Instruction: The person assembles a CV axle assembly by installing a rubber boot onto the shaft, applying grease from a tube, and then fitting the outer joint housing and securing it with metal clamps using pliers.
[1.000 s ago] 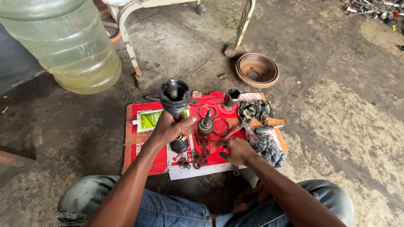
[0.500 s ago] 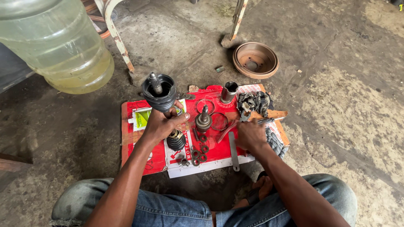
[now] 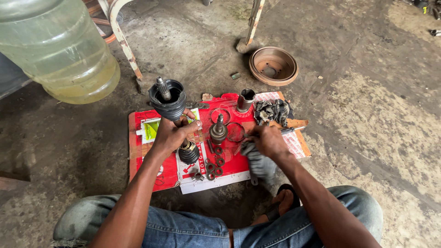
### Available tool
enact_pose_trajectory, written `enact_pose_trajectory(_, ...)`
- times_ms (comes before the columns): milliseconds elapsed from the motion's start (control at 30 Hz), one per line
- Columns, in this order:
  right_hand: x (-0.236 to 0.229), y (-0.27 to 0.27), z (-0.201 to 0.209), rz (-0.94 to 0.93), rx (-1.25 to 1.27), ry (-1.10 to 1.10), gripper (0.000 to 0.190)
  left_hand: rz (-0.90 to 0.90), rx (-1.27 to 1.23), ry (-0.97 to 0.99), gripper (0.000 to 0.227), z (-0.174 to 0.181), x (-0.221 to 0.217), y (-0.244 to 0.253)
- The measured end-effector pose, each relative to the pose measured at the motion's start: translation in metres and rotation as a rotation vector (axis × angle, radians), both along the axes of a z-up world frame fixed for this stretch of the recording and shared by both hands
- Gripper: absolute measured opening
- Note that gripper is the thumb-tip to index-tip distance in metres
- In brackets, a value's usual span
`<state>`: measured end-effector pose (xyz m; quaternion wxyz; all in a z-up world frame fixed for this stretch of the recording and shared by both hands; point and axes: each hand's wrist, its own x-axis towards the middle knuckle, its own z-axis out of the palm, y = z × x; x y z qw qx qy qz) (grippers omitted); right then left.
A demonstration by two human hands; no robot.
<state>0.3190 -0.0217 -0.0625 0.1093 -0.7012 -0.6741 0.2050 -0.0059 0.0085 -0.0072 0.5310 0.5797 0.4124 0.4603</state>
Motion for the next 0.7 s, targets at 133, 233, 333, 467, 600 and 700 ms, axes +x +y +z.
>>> enact_pose_trajectory(133,-0.013,-0.01,0.017,0.061,-0.049,-0.006,0.027,-0.009,0.022,-0.013,0.023,0.0,-0.001,0.0)
enact_pose_trajectory(233,-0.008,-0.008,0.023,-0.056,-0.243,-0.121,0.036,0.019,-0.006,-0.016,0.024,0.0,-0.002,-0.001)
enact_pose_trajectory(333,0.009,-0.005,0.017,-0.059,-0.209,-0.113,0.034,0.022,0.003,-0.014,0.022,-0.001,-0.002,0.0)
enact_pose_trajectory(467,0.027,-0.003,0.004,0.102,-0.085,-0.164,0.02,0.026,0.018,-0.015,0.019,0.0,-0.001,0.002)
enact_pose_trajectory(600,0.022,0.0,-0.006,0.074,-0.289,-0.163,0.016,0.029,0.019,-0.026,0.016,-0.001,-0.001,0.001)
enact_pose_trajectory(700,0.013,0.003,-0.014,0.059,-0.333,-0.245,0.017,0.046,0.014,-0.013,0.015,-0.001,-0.002,0.002)
